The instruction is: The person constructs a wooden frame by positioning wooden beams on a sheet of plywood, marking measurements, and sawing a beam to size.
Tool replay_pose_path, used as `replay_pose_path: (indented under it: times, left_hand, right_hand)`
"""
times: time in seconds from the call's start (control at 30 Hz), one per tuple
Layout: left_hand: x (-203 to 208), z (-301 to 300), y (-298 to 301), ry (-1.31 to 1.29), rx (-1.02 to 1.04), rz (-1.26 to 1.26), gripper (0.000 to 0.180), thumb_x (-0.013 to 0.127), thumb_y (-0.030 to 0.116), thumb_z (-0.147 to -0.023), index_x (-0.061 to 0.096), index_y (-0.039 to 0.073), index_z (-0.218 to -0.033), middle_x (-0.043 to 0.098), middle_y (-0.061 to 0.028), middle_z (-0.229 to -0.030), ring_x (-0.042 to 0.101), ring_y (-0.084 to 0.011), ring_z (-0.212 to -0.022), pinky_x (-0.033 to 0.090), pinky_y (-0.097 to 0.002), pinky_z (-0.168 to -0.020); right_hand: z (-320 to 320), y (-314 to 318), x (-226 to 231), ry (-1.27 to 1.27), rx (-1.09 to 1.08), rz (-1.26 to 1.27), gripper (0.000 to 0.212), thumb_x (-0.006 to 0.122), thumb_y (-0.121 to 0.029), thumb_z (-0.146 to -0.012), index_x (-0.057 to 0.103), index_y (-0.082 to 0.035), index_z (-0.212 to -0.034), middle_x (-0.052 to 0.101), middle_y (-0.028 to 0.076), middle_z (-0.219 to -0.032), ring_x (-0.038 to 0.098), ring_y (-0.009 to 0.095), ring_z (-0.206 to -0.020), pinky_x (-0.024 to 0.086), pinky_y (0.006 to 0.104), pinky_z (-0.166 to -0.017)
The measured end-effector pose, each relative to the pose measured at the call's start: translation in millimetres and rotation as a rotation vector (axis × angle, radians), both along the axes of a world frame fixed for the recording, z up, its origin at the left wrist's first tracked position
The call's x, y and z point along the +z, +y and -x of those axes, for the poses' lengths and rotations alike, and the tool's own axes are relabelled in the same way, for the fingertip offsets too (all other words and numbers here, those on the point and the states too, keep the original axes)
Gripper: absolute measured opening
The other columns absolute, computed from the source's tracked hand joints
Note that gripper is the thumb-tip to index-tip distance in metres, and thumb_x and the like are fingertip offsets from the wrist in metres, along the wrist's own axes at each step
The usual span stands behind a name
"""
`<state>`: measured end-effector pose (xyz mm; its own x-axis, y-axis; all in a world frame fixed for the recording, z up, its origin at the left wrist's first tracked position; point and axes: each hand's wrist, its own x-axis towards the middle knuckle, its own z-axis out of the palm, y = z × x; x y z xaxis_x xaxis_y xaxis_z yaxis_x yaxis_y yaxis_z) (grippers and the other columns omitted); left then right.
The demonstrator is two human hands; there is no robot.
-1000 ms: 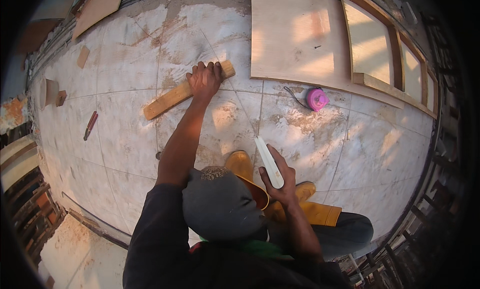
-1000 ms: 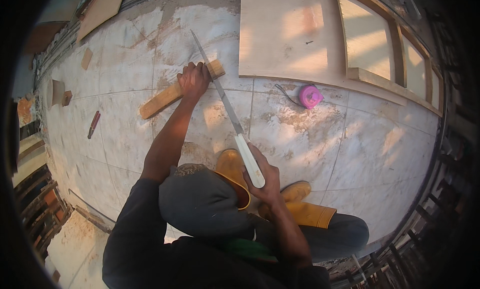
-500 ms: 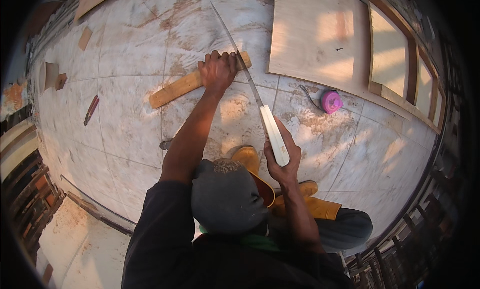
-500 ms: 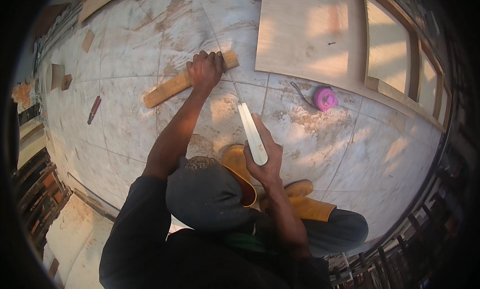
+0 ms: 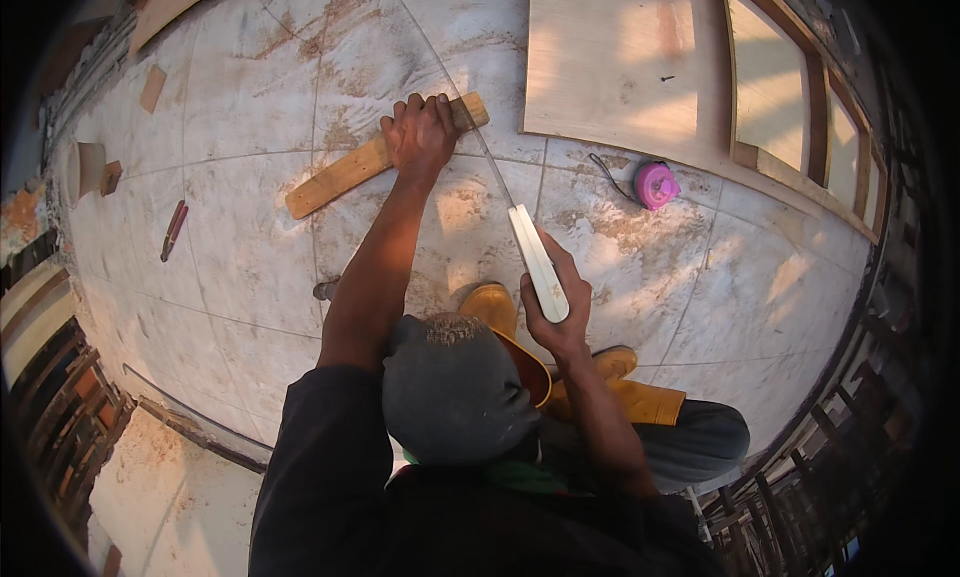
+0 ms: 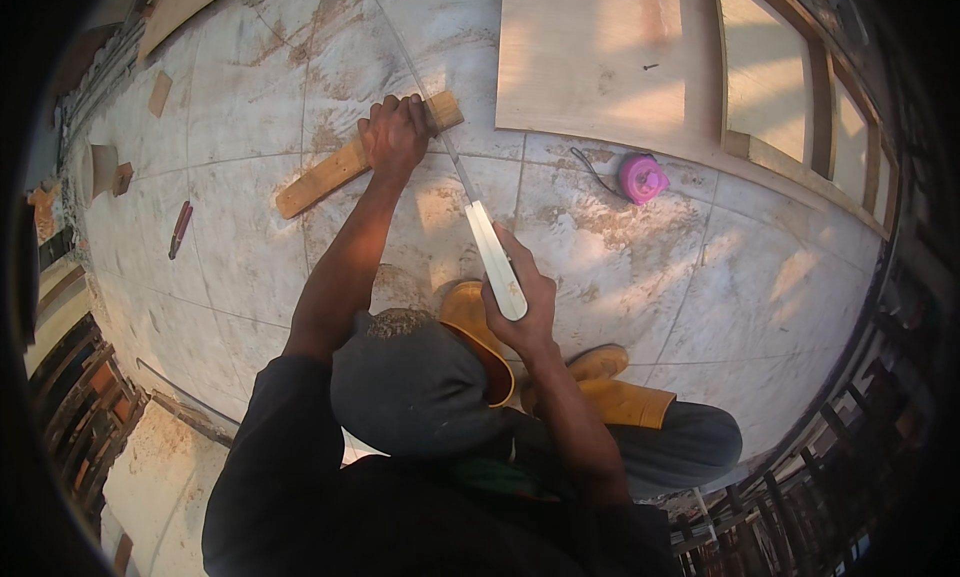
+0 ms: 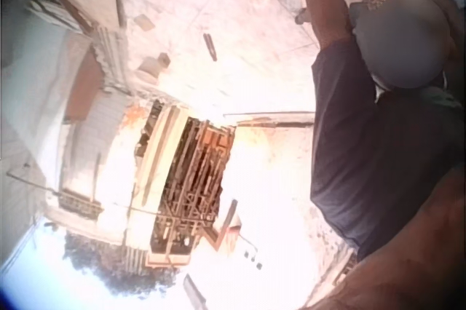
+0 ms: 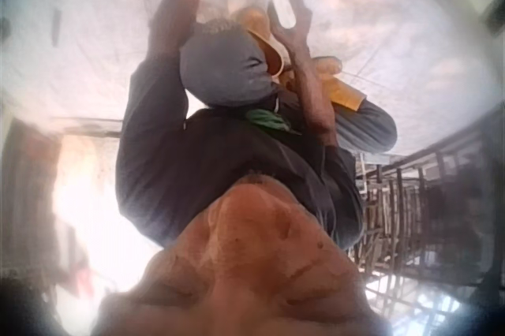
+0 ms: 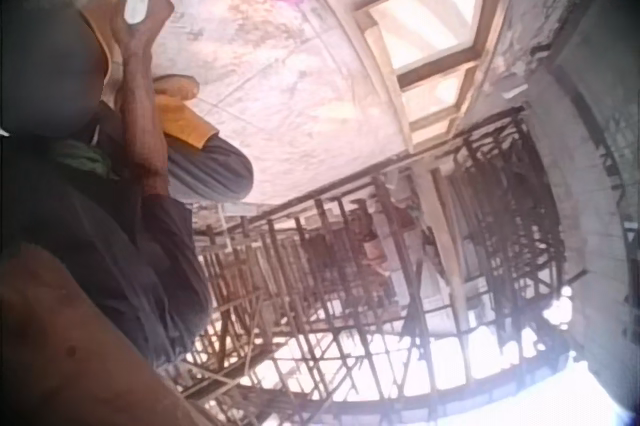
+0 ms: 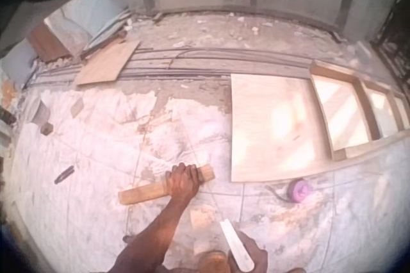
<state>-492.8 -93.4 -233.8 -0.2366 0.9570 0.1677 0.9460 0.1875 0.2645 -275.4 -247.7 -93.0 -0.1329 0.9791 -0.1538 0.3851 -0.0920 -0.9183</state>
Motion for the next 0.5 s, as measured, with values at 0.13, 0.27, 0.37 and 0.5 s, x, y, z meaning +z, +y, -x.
replay_pose_path:
  times: [0.13,0.27,0.37,0.5]
  left_hand:
    - [9.7,-3.2,-3.8,-0.057,0.017,0.056,0.037,0.043,0.032,-0.100,0.071,0.011,-0.087,0.062,-0.0049,-0.088,0.058,-0.0238,-0.086,0.038,-0.0430,-0.077]
    - [10.0,-2.0,-1.6,-0.022,-0.011,0.095,0.038,0.043,0.031,-0.100,0.071,0.010,-0.086,0.062,-0.0049,-0.087,0.058,-0.0243,-0.086,0.038,-0.0429,-0.076]
    - [2.3,-6.3,1.6,0.015,-0.027,0.068,0.036,0.044,0.029,-0.100,0.070,0.010,-0.084,0.061,-0.0041,-0.085,0.058,-0.0239,-0.086,0.037,-0.0428,-0.074]
    - [12.6,1.0,-7.0,-0.052,0.024,0.096,0.035,0.045,0.029,-0.100,0.069,0.010,-0.083,0.060,-0.0053,-0.084,0.056,-0.0240,-0.084,0.036,-0.0421,-0.075]
  right_hand:
    - [-50.0,-75.5,26.6,-0.112,0.031,-0.025,0.058,0.065,0.000,-0.081,0.049,0.000,-0.137,0.070,0.018,-0.109,0.072,0.023,-0.091,0.056,0.0328,-0.080]
    - [-14.6,-7.1,-0.5,0.009,0.007,0.054,0.059,0.063,0.002,-0.081,0.050,-0.004,-0.139,0.069,0.013,-0.091,0.064,0.013,-0.071,0.052,0.0277,-0.069]
    - [10.9,34.1,-20.0,0.096,-0.022,-0.054,0.060,0.061,0.003,-0.079,0.051,-0.005,-0.139,0.070,0.012,-0.098,0.062,0.012,-0.072,0.050,0.0250,-0.070]
    - [-46.2,-69.1,14.4,0.031,0.006,0.046,0.058,0.060,0.003,-0.081,0.049,0.003,-0.138,0.069,0.017,-0.111,0.067,0.015,-0.089,0.052,0.0272,-0.082]
